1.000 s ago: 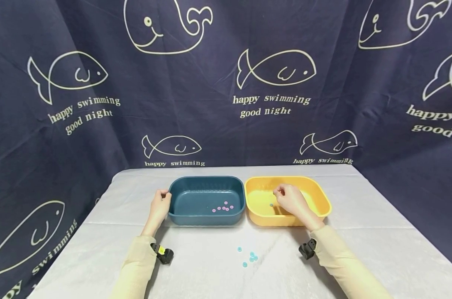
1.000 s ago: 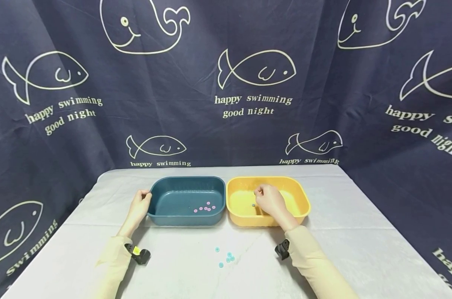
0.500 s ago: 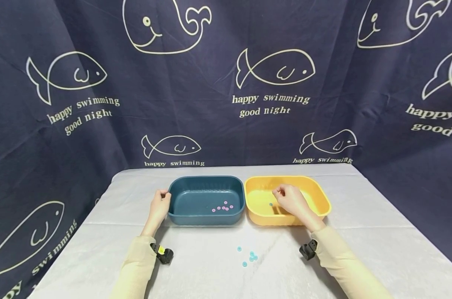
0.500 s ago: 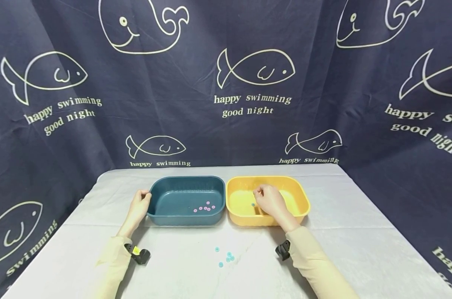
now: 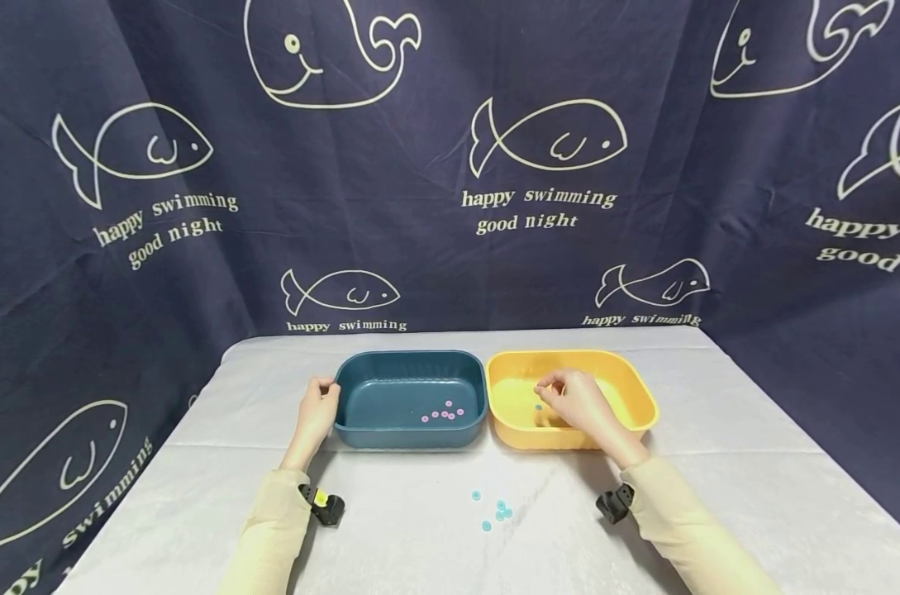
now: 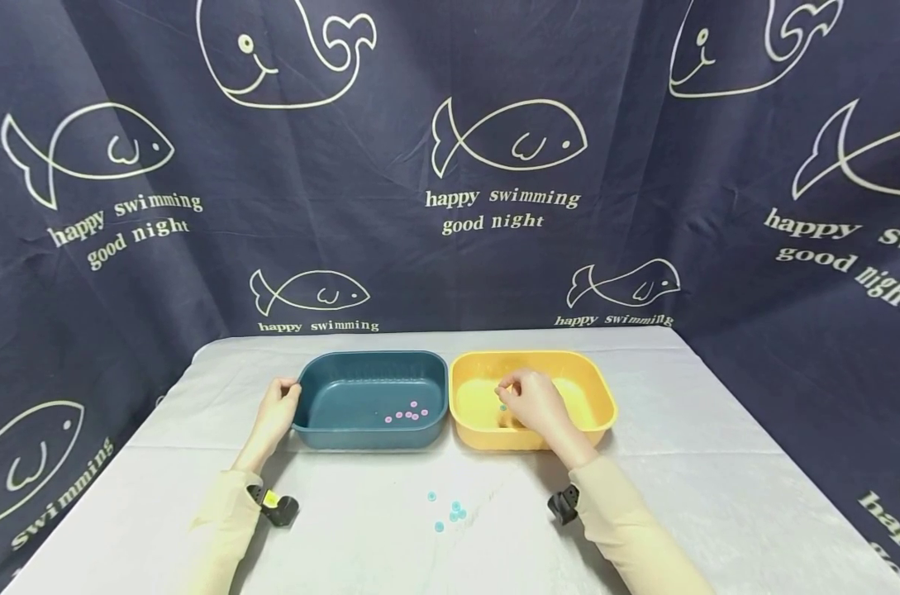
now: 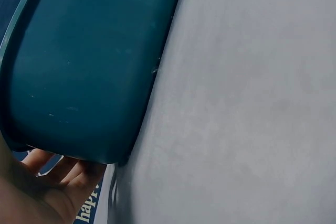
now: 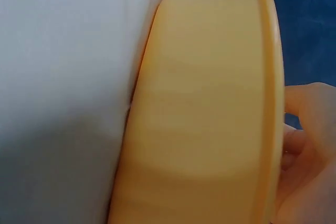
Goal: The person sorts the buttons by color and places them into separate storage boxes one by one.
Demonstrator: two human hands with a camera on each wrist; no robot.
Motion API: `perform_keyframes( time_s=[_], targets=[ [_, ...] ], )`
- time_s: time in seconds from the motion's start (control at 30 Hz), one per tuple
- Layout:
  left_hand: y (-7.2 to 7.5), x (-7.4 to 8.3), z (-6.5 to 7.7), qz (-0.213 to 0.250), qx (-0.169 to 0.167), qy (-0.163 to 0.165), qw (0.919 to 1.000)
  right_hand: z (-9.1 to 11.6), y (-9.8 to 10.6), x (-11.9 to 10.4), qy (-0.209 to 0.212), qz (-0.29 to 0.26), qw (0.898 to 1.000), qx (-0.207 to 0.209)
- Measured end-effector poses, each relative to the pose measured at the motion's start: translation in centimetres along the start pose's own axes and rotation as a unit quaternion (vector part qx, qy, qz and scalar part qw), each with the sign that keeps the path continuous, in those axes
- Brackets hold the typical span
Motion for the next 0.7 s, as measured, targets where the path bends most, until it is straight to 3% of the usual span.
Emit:
perform_keyframes(
  time_s=[0.37, 0.7],
  targets=[
    [-0.1, -0.1, 0.0, 0.002, -0.001, 0.003, 1.0, 1.3, 0.3, -3.7, 0.073, -0.031, 0.997, 0.017],
    [0.0, -0.1, -0.1, 0.003, -0.002, 0.0, 1.0, 3.0, -0.7, -6.2, 0.111, -0.049, 0.993, 0.002]
  ],
)
Point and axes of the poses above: each hand's wrist, its own z-axis away from the middle knuckle, its own y-axis out of the back of the hand, x = y × z, the point moved 5 cm from there along -z, towards the middle knuckle, and after that the axes turned 9 degrees about z, right-handed, at the moved point
